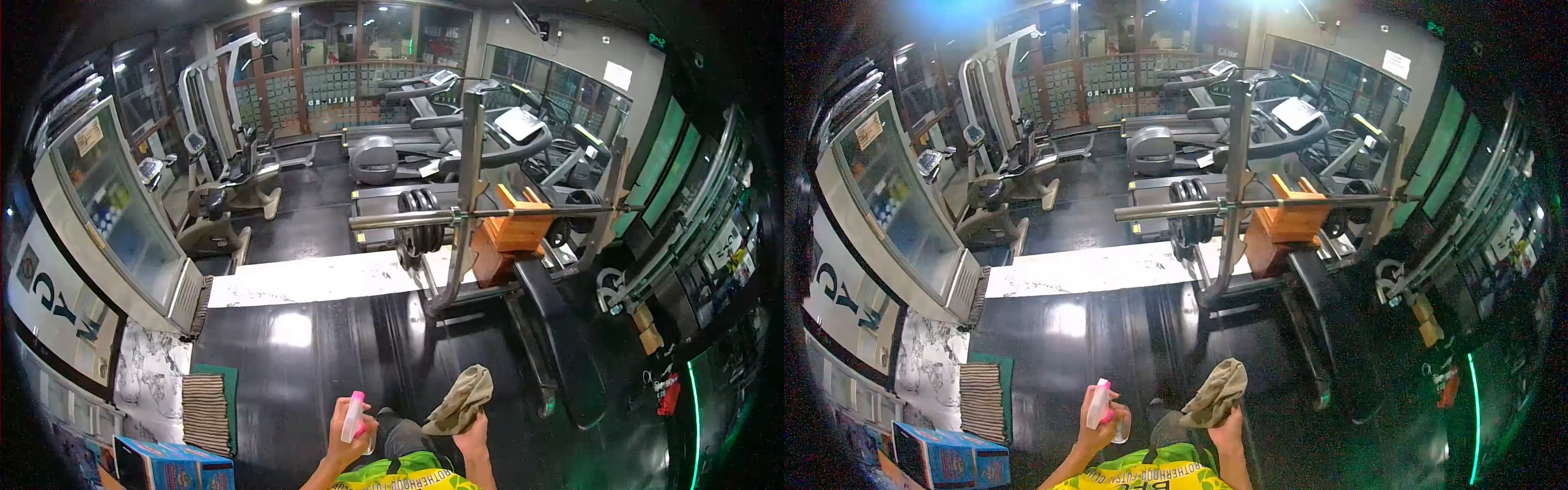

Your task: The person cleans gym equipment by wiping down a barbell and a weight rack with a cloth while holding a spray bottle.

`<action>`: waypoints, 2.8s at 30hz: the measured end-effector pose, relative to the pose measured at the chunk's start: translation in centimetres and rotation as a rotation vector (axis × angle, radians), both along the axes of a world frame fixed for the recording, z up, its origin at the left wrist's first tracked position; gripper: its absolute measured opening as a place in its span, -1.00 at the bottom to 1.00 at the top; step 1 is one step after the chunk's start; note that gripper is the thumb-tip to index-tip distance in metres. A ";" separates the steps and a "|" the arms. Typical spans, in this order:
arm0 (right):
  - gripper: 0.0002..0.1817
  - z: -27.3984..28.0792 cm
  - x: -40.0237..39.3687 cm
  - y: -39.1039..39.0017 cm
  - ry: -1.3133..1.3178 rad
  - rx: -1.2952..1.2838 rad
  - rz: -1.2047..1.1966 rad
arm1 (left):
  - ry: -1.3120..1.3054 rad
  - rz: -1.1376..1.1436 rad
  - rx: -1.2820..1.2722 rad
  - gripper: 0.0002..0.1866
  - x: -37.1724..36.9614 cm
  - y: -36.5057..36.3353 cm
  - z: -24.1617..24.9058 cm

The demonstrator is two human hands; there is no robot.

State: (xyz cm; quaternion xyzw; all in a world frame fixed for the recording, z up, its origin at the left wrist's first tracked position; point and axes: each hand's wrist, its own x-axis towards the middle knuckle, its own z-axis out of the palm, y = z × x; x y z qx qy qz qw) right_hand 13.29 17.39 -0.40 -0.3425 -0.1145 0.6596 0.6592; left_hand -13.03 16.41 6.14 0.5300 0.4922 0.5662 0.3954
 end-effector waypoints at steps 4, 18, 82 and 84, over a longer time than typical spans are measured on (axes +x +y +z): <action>-0.53 -0.6 -2.1 5.6 0.198 0.034 0.063 | 0.022 -0.014 0.041 -0.66 -2.5 4.2 0.1; -0.51 1.3 -6.6 27.0 0.287 -0.053 0.220 | 0.042 -0.048 -0.147 -0.53 -5.1 19.9 -1.1; -0.56 3.1 -0.6 49.3 -1.123 0.142 -0.075 | 0.025 -0.232 -0.268 -0.77 1.4 42.1 -0.6; -0.52 6.0 -5.3 50.8 -1.072 0.161 0.115 | 0.023 -0.048 -0.306 -0.89 -0.4 41.6 1.1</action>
